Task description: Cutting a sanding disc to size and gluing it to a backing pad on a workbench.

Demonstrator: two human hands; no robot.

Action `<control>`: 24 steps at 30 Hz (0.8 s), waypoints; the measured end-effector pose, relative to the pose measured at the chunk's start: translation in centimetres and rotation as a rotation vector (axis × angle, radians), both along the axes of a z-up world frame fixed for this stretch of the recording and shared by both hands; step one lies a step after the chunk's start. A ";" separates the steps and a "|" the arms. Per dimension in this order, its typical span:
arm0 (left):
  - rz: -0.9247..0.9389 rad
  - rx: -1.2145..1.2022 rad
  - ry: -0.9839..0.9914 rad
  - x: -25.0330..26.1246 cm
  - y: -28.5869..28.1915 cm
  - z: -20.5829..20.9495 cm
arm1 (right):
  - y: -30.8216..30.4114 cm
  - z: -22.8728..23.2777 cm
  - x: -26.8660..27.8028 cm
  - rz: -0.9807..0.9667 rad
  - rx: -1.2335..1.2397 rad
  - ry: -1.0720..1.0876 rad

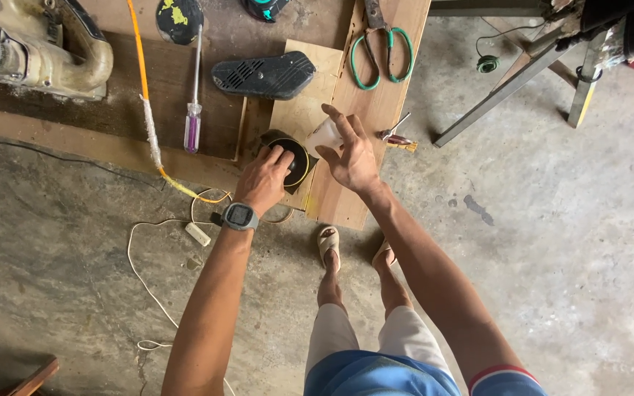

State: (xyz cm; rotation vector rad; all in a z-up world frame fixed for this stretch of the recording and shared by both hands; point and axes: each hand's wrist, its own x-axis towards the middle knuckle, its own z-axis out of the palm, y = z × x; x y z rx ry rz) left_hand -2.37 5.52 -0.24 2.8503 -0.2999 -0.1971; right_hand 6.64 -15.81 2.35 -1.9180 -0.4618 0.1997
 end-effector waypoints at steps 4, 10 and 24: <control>-0.020 0.002 0.002 -0.2 0.1 -0.2 | -0.7 -0.7 -0.5 -0.012 0.000 0.027; -0.008 0.018 -0.015 -0.3 -0.2 0.5 | -1.1 -1.4 -1.3 -0.053 0.008 0.048; 0.020 0.018 -0.020 -0.1 -0.7 0.5 | -1.0 -1.9 -2.2 -0.098 0.045 0.035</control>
